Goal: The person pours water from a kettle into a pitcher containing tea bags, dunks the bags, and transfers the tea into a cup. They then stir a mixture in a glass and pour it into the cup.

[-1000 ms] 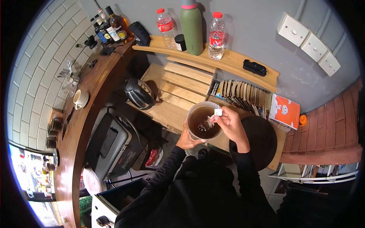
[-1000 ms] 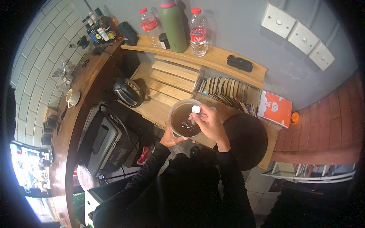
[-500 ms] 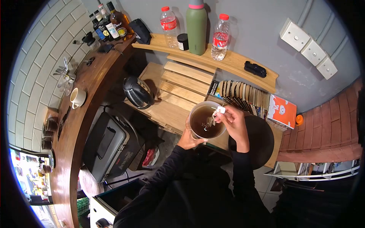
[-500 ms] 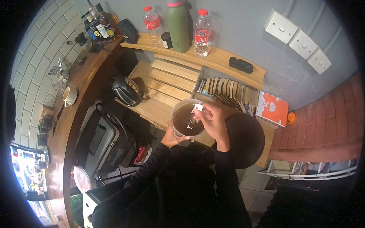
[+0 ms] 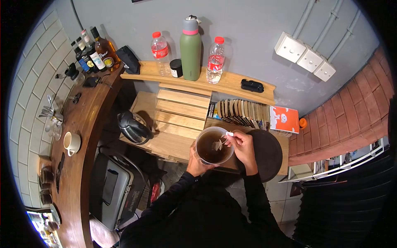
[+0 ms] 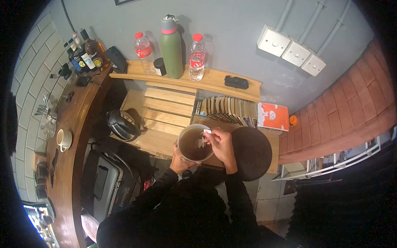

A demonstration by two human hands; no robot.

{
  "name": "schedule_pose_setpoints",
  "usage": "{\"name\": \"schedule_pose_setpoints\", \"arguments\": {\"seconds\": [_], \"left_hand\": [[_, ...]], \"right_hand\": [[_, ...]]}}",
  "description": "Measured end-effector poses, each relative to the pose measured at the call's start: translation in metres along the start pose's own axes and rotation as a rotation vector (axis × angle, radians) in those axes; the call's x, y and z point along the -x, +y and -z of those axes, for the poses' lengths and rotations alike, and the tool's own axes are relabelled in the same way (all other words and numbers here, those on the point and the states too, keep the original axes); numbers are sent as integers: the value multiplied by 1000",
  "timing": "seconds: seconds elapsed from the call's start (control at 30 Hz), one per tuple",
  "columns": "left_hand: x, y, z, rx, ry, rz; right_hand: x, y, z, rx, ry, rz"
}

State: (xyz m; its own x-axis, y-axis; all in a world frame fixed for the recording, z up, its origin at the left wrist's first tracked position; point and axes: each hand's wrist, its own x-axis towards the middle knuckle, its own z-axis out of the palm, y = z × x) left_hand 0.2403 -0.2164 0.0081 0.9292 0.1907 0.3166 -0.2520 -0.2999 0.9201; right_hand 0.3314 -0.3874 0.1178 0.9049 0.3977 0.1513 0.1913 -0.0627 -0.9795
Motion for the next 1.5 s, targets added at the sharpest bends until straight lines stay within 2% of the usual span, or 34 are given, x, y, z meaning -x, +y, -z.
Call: {"name": "schedule_pose_setpoints", "arguments": {"seconds": [0.07,0.17,0.27,0.47,0.6,0.8,0.87,1.13,1.33,1.5], "left_hand": [[1,-2,1,-121,11,-40],[5,-17,-5,25,76,-30],[1,-12,0,-50,0,-42],[4,-17,-1,-125,-26,-61],[6,-15,-10,-48,10,-41],[8,-12,-12,-302,-43,-84],[9,-10,-15,-171,35,-14],[11,-3,-19,-222,47,27],[9,-13,-16,-235,-19,39],[9,-9,-15,-295,-28,14]], "right_hand": [[-1,-1,-4,3,28,11],[-3,-6,-9,-37,80,-11],[-5,-11,-12,-31,99,0],[-7,-18,-18,-120,116,57],[-3,-4,-17,-123,104,49],[-3,-7,-14,-90,93,69],[-3,-11,-13,-113,112,109],[4,5,-15,-61,62,73],[-2,-2,-16,-10,158,181],[0,-12,-11,43,142,266]]}}
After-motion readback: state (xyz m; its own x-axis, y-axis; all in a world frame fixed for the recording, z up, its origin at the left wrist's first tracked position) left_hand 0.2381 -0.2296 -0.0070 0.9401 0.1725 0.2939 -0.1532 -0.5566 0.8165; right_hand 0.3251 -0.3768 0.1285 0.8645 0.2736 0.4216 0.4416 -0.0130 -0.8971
